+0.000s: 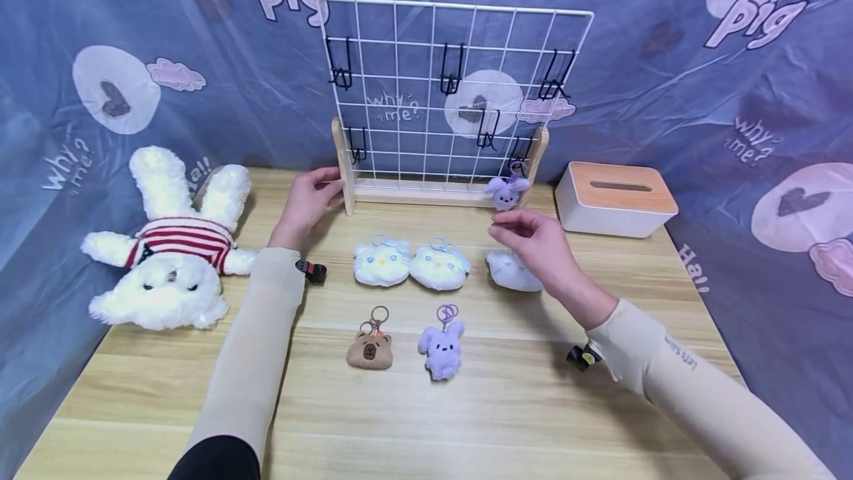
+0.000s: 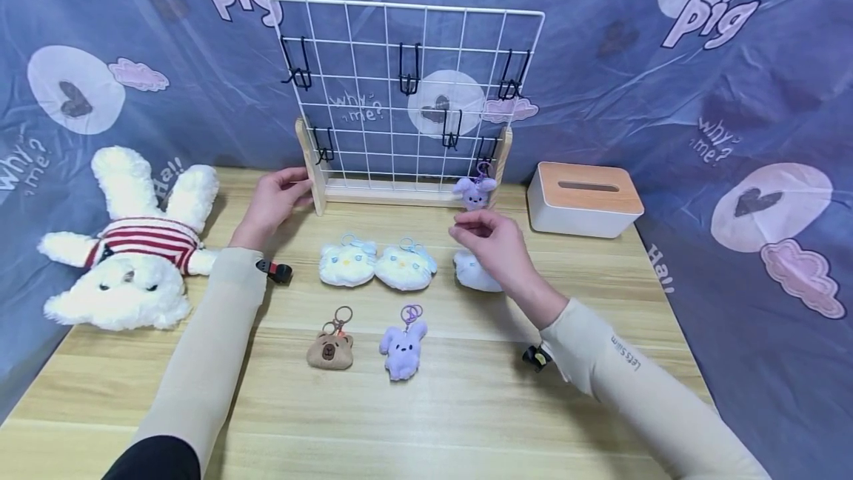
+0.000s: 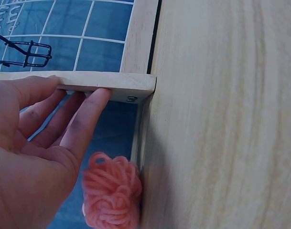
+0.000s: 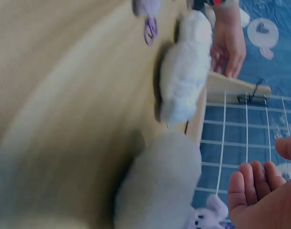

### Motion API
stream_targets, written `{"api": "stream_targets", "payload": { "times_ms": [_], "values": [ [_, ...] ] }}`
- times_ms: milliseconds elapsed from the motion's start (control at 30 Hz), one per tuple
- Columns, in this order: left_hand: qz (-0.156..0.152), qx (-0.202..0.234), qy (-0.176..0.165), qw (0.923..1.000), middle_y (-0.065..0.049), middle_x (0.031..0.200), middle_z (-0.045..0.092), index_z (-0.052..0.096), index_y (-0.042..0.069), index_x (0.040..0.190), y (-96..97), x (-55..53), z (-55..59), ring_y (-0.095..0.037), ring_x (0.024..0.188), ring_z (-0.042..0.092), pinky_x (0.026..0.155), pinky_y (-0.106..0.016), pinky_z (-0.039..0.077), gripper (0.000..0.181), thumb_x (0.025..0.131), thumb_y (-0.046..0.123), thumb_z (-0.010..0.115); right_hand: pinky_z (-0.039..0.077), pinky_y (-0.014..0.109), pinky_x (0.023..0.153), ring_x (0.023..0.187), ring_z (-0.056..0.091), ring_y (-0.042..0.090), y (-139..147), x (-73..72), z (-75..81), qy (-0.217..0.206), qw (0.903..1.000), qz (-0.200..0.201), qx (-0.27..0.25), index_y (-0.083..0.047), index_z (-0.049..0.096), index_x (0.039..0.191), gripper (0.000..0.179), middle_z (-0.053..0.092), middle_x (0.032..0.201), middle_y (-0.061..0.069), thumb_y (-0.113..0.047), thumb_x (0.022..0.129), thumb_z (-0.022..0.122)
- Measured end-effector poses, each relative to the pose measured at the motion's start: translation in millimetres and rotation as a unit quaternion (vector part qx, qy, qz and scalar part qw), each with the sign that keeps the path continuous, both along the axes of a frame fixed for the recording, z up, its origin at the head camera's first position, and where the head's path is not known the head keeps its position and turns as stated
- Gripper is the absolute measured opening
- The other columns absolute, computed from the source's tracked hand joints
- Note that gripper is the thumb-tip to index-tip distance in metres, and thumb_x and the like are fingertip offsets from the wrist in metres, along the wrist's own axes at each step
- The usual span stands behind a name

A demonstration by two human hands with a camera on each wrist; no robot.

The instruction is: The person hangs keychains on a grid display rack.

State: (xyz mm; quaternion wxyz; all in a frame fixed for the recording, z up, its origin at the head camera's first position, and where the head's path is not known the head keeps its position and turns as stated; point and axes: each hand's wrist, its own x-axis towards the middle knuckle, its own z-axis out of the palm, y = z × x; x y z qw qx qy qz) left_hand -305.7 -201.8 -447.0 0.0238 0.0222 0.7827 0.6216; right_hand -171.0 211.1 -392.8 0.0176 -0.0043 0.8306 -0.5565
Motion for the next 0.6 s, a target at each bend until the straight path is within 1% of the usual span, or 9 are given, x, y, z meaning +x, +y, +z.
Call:
{"api": "stream_targets", "payload": {
  "times_ms": [100,200,333,467,600],
  "values": [
    [0.001,-0.001,0.000,1.0000,-0.031,0.153,0.063,0.057,-0.006,0.158,0.3,0.2,0.3,-0.039,0.134,0.071,0.108,-0.027,0.068,0.046,0.114,0.007,0.063,0.062,0.008,0.087,0.098,0.072,-0.003,-6,6.6,-5.9,0.000,0.9999,0.014,0.002,0.003,0.076,0.133,0.035,0.083,0.115,0.003,-0.015,0.104,0.081],
    [0.002,0.000,0.001,1.0000,-0.031,0.152,0.063,0.058,-0.006,0.157,0.8,0.0,0.0,-0.039,0.134,0.071,0.107,-0.026,0.068,0.045,0.114,0.007,0.063,0.062,0.009,0.087,0.097,0.073,-0.002,-11,12.2,-11.4,-0.002,0.9996,0.029,0.008,0.004,0.075,0.133,0.034,0.083,0.120,0.013,-0.012,0.103,0.080],
    [0.003,0.000,0.003,1.0000,-0.030,0.153,0.063,0.058,-0.006,0.157,1.3,-0.5,-0.8,-0.037,0.132,0.071,0.106,-0.025,0.069,0.045,0.114,0.006,0.063,0.061,0.010,0.087,0.097,0.072,0.002,-16,17.5,-17.1,-0.009,0.9986,0.048,0.018,0.004,0.075,0.133,0.035,0.081,0.126,0.022,-0.010,0.101,0.081],
    [0.004,-0.005,0.003,1.0000,-0.030,0.153,0.064,0.058,-0.006,0.157,0.9,-1.0,-1.4,-0.036,0.131,0.071,0.107,-0.027,0.069,0.045,0.114,0.006,0.063,0.061,0.011,0.086,0.097,0.072,0.005,-21,23.0,-21.5,-0.026,0.9968,0.072,0.021,0.007,0.075,0.133,0.037,0.081,0.125,0.025,-0.007,0.099,0.083],
    [0.003,-0.004,0.004,1.0000,-0.030,0.153,0.064,0.058,-0.005,0.157,0.2,-2.1,-1.3,-0.038,0.133,0.071,0.109,-0.030,0.068,0.045,0.114,0.007,0.063,0.064,0.012,0.085,0.095,0.074,0.005,-25,28.2,-24.8,-0.043,0.9946,0.094,0.015,0.006,0.076,0.131,0.035,0.083,0.119,0.021,-0.006,0.098,0.084]
  ]
}}
